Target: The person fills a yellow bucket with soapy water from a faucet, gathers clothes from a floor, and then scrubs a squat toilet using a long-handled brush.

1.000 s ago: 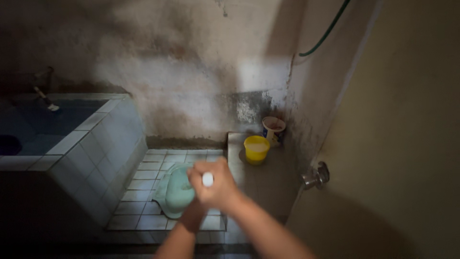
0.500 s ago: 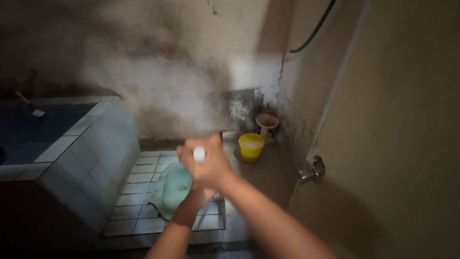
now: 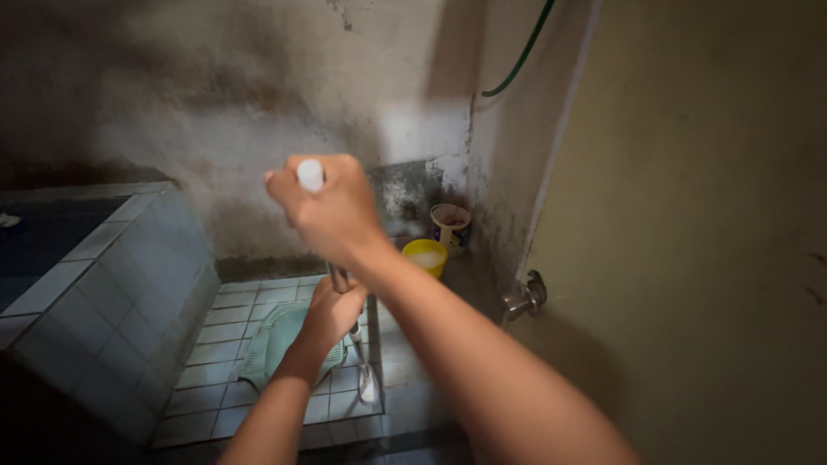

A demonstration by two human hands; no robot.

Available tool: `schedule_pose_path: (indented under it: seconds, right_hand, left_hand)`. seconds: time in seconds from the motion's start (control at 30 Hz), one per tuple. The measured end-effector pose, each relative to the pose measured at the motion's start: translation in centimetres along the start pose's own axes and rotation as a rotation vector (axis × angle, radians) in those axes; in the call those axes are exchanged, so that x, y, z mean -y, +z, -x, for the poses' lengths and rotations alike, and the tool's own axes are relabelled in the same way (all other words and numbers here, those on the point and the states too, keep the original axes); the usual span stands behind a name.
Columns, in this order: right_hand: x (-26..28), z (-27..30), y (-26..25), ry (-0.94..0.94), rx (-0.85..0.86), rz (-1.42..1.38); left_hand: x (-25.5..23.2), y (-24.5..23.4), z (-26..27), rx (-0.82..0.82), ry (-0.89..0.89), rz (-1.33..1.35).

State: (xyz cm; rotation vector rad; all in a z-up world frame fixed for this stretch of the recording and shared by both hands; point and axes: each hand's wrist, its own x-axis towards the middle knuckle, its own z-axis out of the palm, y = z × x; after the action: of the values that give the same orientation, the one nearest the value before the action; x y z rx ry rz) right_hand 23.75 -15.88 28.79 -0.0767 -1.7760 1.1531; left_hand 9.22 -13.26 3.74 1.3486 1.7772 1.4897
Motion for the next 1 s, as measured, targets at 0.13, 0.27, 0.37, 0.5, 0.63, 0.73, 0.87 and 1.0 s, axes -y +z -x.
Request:
schedule_pose_path:
  seconds: [0.13,0.27,0.37,0.5,0.63,0.73,0.87,1.0]
  right_hand:
    - [-3.9,4.2,1.6,-0.064,0.067,0.139]
    - [-6.8,9.2,4.7,-0.229,0.221,0.174]
    - [-6.1,7.6,5.5,-0.170,0.249,0.148]
    - [-2.2,3.1,5.0,-0.241,0.097,-0.086]
    - [0.7,1.8,2.9,0.196,0.093,-0.438]
    - [-0.6,2.6,3.6,0.161,0.104,-0.405]
    - [-4.9,5.8,4.8,0.051,0.165,-0.388]
    - [-6.4,6.4,4.1,-0.072,0.191,-0.244]
  left_hand:
    - [8.2,0.4,-1.2,0.155,0.242,0.786]
    - [17.5,-0.1,-0.7,0.452,0.495,1.427]
    - [20.4,-1.0,-0.3,0.599,0.586,1.520]
    - [16.1,-1.4,-2.5,0.331,0.308,1.210]
    - [10.1,-0.8,-1.5,0.113,0.128,0.773]
    - [8.7,-0.7,0.1,0.055,0.111,0.705]
    - [8.9,-0.1,1.3,0.039,0.172,0.859]
    - [5.9,0.5,1.6,-0.043,0.178,0.739]
